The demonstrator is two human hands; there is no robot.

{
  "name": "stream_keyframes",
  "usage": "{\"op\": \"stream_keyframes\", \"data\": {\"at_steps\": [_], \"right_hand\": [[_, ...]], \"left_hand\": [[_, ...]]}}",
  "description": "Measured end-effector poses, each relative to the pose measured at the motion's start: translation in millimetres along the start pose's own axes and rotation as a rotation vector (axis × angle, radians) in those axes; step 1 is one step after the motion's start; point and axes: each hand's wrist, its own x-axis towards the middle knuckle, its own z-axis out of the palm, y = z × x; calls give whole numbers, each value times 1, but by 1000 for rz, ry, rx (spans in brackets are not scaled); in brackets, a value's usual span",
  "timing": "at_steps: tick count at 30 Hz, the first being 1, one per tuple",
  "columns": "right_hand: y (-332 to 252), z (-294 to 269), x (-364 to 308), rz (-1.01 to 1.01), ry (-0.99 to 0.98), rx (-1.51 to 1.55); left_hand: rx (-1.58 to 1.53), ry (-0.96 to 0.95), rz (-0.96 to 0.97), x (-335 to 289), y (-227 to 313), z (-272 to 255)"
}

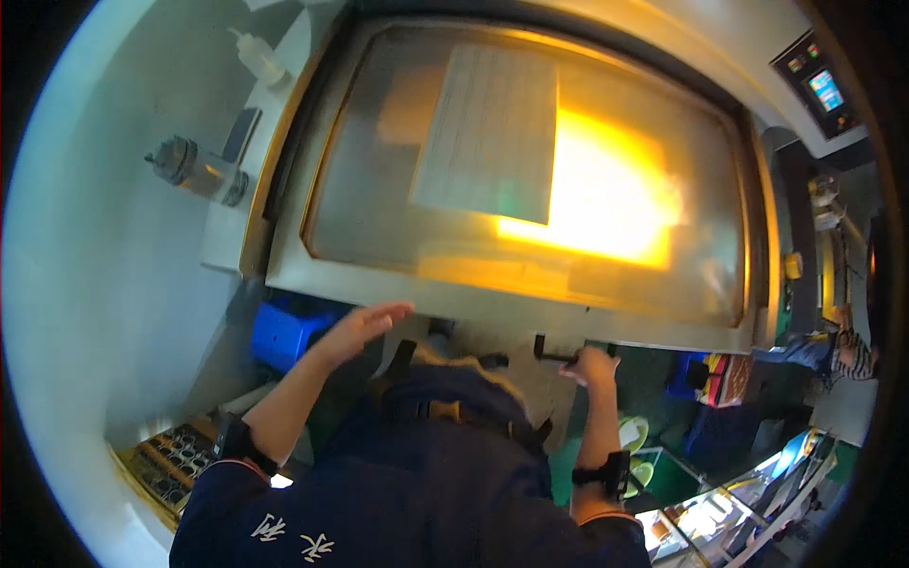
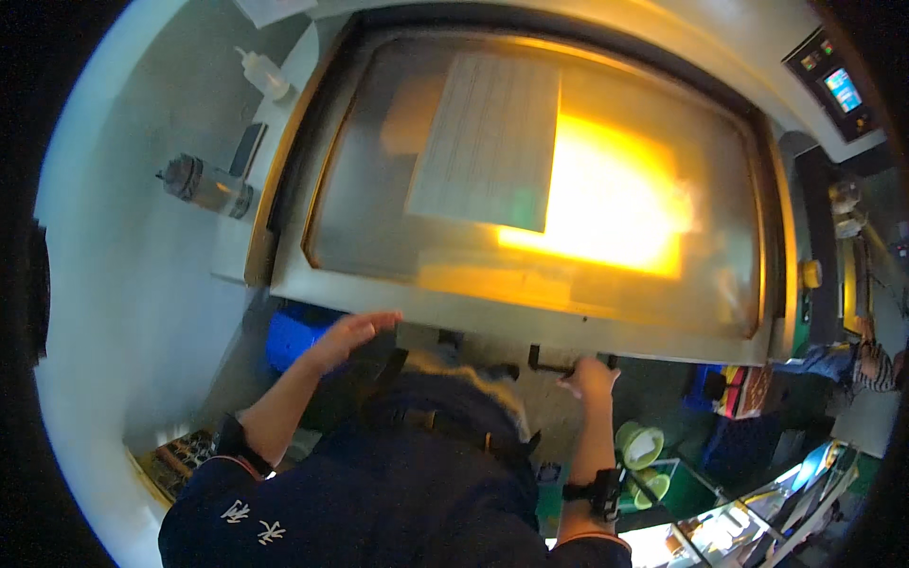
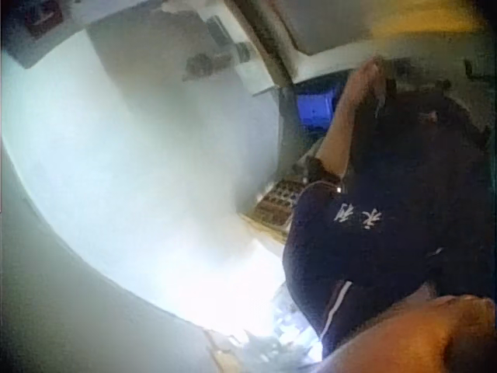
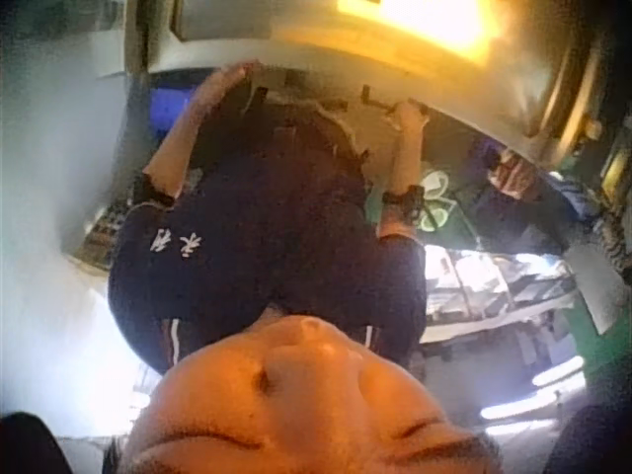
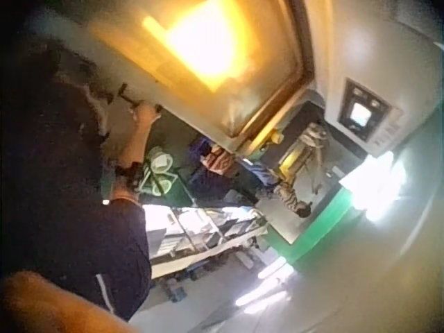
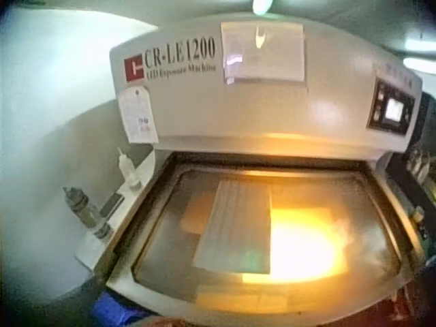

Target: Operating an LED exposure machine, including cleaning panels with a squeegee and swapping them.

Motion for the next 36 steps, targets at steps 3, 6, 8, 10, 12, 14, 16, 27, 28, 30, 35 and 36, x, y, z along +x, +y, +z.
{"op": "stream_keyframes", "data": {"at_steps": [3,6,8,10,12,14,16,27,28,30,35,36], "right_hand": [[4,15,4,35,14,83],[-9,-10,-3,69,-8,86],[-6,-3,-13,109,-28,90],[3,9,-20,-56,233,250],[-9,0,-46,-103,428,296],[-25,-34,-84,-271,541,1088],[-39,-80,-139,-388,328,1197],[-76,-133,-200,-670,115,920],[-77,-132,-202,-661,122,924],[-83,-130,-206,-655,262,796],[-88,-131,-205,-602,379,774],[-87,-128,-201,-613,381,827]], "left_hand": [[45,-59,77,0,56,13],[227,-294,283,0,73,26],[272,-486,330,5,81,46],[315,-542,335,17,86,59],[278,-606,351,30,86,63],[363,-637,394,44,96,61],[451,-666,432,52,110,64],[854,-812,298,80,141,97],[856,-821,305,80,142,98],[895,-816,319,82,144,99],[924,-769,289,81,145,102],[910,-758,270,81,145,103]]}}
